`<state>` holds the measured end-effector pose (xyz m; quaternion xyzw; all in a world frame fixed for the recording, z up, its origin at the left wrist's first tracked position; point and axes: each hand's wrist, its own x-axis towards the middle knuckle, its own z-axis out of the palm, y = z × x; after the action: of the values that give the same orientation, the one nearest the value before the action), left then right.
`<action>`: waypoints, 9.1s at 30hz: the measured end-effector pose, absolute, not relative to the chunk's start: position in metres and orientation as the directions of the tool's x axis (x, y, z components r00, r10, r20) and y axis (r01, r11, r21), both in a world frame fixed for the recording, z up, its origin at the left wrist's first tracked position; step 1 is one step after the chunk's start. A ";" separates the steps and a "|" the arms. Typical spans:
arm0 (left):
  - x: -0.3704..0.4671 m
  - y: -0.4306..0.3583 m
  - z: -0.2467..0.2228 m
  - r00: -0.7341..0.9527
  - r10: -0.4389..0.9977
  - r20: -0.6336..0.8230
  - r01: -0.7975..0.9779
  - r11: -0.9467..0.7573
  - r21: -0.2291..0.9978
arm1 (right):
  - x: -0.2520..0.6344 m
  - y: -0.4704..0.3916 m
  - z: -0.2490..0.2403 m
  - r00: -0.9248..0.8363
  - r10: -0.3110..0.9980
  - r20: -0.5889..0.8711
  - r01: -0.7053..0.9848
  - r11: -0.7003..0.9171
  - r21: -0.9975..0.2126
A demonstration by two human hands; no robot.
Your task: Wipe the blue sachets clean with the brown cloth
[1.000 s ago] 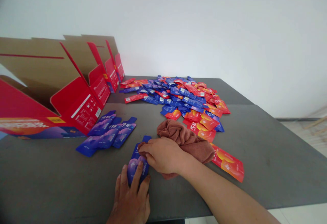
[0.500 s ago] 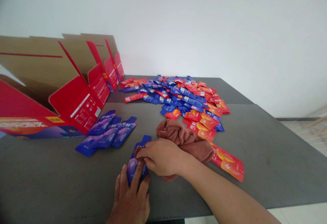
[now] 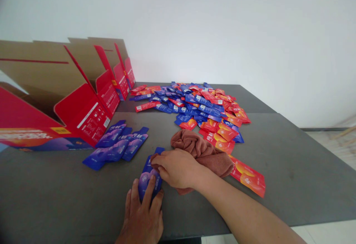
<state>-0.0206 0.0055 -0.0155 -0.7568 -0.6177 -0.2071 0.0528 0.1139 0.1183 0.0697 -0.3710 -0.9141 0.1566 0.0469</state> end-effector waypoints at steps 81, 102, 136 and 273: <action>-0.019 0.005 -0.014 0.140 0.912 0.384 0.953 -0.230 0.197 | 0.114 0.117 0.070 -0.726 0.688 -0.018 0.653 0.681 -0.331; -0.018 0.006 -0.009 0.120 0.922 0.369 0.956 -0.208 0.208 | 0.114 0.117 0.074 -0.810 0.585 -0.041 0.560 0.751 -0.350; -0.020 0.005 -0.018 0.157 0.902 0.402 0.956 -0.240 0.166 | 0.114 0.117 0.075 -0.805 0.593 -0.038 0.565 0.744 -0.357; -0.020 0.005 -0.015 0.152 0.910 0.386 0.960 -0.229 0.163 | 0.114 0.118 0.070 -0.707 0.707 -0.014 0.673 0.666 -0.322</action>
<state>-0.0204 0.0052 -0.0153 -0.7565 -0.6179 -0.2056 0.0603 0.1143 0.1179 0.0701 -0.3786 -0.9110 0.1533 0.0560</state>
